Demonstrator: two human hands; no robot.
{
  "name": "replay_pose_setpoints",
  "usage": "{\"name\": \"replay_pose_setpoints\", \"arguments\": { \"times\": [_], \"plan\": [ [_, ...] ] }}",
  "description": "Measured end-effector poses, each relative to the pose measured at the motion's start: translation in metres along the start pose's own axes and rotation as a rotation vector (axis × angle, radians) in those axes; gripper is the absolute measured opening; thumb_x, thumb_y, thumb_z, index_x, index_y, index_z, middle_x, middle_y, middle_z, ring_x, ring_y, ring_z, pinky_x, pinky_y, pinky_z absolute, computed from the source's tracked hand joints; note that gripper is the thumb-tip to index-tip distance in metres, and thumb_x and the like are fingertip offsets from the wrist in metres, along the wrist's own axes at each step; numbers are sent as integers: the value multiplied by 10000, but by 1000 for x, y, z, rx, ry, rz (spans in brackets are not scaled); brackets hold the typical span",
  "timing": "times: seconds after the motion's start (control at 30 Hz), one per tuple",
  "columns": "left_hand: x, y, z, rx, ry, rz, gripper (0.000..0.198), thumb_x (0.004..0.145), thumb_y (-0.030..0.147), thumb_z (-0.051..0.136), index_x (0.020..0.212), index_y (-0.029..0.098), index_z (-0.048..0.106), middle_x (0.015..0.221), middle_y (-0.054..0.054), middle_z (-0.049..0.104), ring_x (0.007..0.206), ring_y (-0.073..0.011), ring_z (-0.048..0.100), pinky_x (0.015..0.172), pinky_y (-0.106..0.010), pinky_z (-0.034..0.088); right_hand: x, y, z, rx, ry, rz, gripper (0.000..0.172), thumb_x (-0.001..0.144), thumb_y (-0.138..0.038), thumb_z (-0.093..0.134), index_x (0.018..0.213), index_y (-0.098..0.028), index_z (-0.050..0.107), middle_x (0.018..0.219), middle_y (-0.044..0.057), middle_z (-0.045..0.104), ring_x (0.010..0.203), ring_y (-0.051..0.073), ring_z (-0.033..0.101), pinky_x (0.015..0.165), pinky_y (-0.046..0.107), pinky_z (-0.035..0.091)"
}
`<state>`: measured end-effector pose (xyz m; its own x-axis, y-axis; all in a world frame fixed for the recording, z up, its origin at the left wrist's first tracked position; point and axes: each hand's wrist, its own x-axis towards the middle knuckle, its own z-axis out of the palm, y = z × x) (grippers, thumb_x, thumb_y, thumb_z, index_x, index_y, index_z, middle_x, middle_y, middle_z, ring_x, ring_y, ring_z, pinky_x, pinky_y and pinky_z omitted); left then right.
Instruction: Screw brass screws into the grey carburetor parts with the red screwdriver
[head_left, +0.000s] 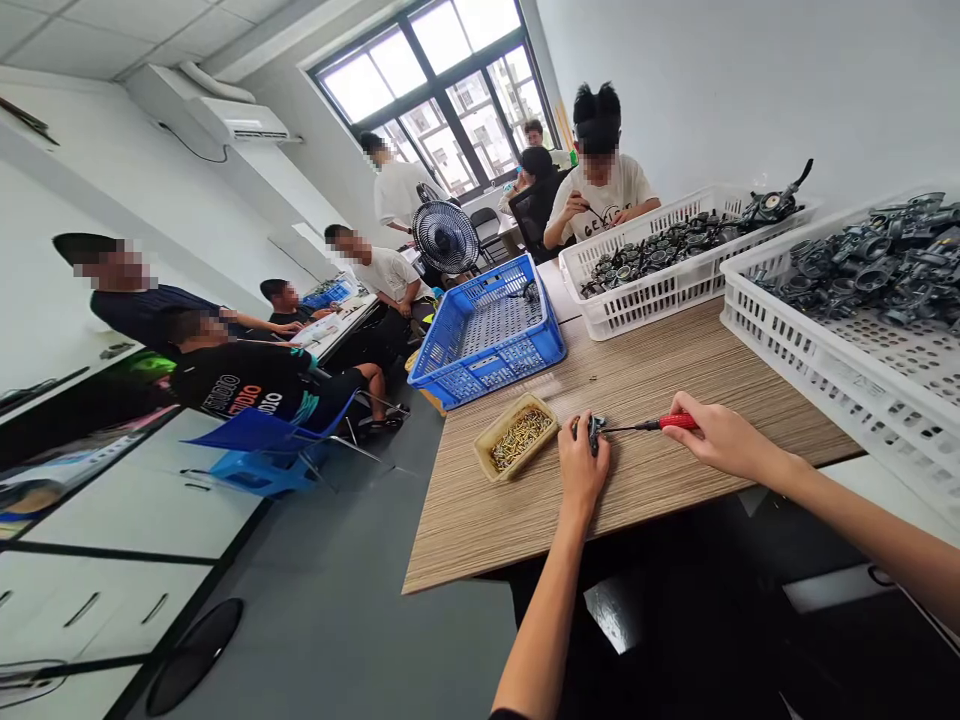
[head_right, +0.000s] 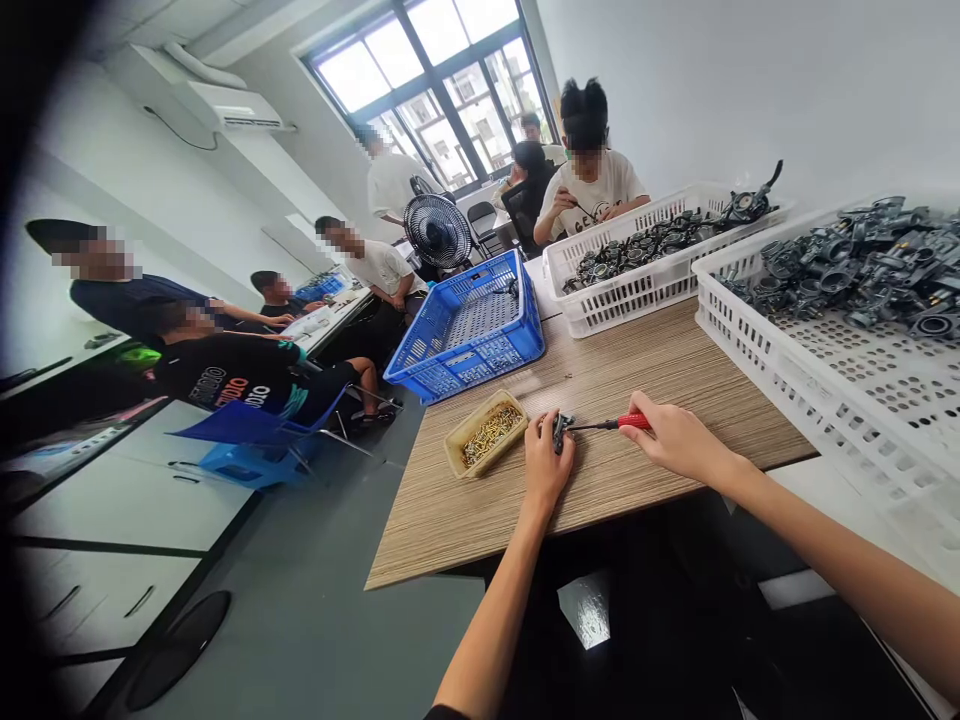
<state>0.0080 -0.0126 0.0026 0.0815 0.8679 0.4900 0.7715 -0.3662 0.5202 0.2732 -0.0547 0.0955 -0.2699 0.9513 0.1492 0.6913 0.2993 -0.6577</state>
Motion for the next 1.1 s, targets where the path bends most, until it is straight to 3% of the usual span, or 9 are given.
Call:
{"name": "replay_pose_setpoints", "arguments": {
  "times": [0.27,0.5,0.77,1.1],
  "plan": [
    [0,0,0,-10,7,12,458,957,222,566,1411,178,607,1349,-171,589,1312,-316,567,1140,-515,498,0,4,0,-3,-18,-71,152,1030,-394,528,1089,-273,456,887,35,747,711,250,703,691,314,443],
    [1,3,-1,-6,-2,-8,470,951,217,567,1420,200,602,1348,-157,590,1323,-307,567,1140,-503,501,1,3,0,25,7,-19,178,1040,-442,515,1006,-278,458,788,29,732,691,274,708,643,316,429],
    [0,3,-2,-5,-8,-13,472,947,216,564,1418,192,602,1355,-158,590,1324,-309,568,1140,-497,501,0,2,-3,35,-26,-43,162,1025,-405,532,1081,-273,458,878,42,758,724,265,718,687,319,456],
    [1,5,-3,-7,-8,-8,465,956,210,564,1419,190,600,1366,-159,588,1317,-310,576,1130,-496,514,1,0,-4,15,-22,14,174,1042,-439,516,1024,-270,477,785,31,739,689,264,708,648,309,432]
  ]
}}
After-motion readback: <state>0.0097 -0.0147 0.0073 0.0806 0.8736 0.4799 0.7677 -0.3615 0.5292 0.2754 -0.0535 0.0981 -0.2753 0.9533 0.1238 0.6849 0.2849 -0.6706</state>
